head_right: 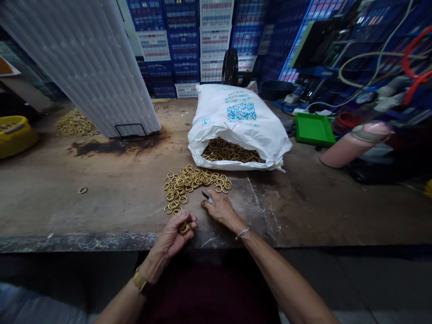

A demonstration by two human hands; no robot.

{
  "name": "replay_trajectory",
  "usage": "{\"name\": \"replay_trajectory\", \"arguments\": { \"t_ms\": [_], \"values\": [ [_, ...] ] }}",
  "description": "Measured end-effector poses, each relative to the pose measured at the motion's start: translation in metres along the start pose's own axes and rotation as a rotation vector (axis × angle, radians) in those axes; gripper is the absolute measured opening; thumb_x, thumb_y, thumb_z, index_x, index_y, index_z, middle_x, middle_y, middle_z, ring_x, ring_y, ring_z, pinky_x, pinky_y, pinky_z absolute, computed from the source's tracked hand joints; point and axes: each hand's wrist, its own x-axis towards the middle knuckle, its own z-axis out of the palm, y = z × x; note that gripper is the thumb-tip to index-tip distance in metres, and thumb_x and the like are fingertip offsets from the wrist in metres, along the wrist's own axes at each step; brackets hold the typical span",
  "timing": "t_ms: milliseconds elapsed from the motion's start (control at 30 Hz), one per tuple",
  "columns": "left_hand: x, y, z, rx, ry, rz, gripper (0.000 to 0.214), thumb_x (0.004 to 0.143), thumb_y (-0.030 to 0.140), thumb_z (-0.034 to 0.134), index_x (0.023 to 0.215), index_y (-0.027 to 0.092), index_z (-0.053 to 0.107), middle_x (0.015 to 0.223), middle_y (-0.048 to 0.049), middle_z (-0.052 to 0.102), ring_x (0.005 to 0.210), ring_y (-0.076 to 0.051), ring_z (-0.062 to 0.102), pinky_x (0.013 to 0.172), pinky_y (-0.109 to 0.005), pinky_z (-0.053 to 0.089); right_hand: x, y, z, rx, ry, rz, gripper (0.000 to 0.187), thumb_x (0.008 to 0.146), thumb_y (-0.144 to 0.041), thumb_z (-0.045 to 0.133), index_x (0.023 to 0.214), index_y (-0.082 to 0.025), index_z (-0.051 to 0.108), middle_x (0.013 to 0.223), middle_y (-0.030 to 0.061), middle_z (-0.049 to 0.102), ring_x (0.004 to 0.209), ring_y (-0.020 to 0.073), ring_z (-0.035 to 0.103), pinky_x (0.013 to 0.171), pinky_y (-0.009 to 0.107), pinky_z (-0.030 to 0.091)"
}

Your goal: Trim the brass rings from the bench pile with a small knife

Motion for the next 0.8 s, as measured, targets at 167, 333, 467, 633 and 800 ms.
{"name": "replay_trajectory", "arguments": {
  "t_ms": [167, 333, 467, 633, 800],
  "values": [
    [0.002, -0.008, -0.001, 0.484, 0.116, 0.369, 0.022, 0.075, 0.033, 0.060, 0.090, 0.018, 0.054, 0.061, 0.0036, 0.054, 0.046, -0.007, 0.046, 0.040, -0.017, 0.035, -0.007, -0.017, 0.008, 0.514, -0.137, 0.076, 0.007, 0.066, -0.025, 0.051, 0.067, -0.018, 0.048, 0.056, -0.0054, 0.046, 0.051, 0.0079, 0.041, 0.049, 0.020, 0.031],
    [0.003, -0.010, -0.008, 0.759, 0.064, 0.688, 0.021, 0.075, 0.022, 0.060, 0.096, 0.019, 0.062, 0.078, -0.0013, 0.062, 0.066, -0.011, 0.053, 0.066, -0.023, 0.043, -0.015, -0.026, 0.003, 0.913, -0.383, 0.264, 0.014, 0.066, -0.028, 0.054, 0.070, -0.019, 0.044, 0.052, -0.0082, 0.045, 0.037, 0.0030, 0.032, 0.036, 0.017, 0.020],
    [-0.001, -0.003, -0.005, 0.716, 0.035, 0.636, 0.016, 0.074, 0.018, 0.061, 0.089, 0.019, 0.067, 0.081, -0.0038, 0.065, 0.075, -0.015, 0.056, 0.075, -0.024, 0.042, -0.018, -0.026, -0.004, 1.123, -0.516, 0.341, 0.020, 0.067, -0.028, 0.059, 0.071, -0.019, 0.041, 0.053, -0.0091, 0.046, 0.033, 0.0004, 0.027, 0.033, 0.015, 0.014],
    [-0.005, 0.004, 0.000, 0.549, 0.012, 0.495, 0.019, 0.068, 0.013, 0.066, 0.085, 0.020, 0.070, 0.086, -0.0059, 0.066, 0.086, -0.019, 0.057, 0.084, -0.027, 0.040, -0.018, -0.021, -0.005, 1.295, -0.630, 0.364, 0.021, 0.067, -0.028, 0.062, 0.073, -0.018, 0.045, 0.052, -0.0096, 0.044, 0.032, -0.0008, 0.024, 0.033, 0.014, 0.017],
    [-0.003, 0.001, -0.003, 0.654, -0.003, 0.502, 0.013, 0.071, 0.018, 0.066, 0.083, 0.020, 0.069, 0.077, -0.0042, 0.066, 0.076, -0.017, 0.057, 0.076, -0.026, 0.043, -0.022, -0.024, 0.000, 1.215, -0.537, 0.366, 0.025, 0.069, -0.036, 0.060, 0.071, -0.019, 0.043, 0.052, -0.0089, 0.045, 0.033, 0.0002, 0.027, 0.032, 0.014, 0.019]
  ]
}}
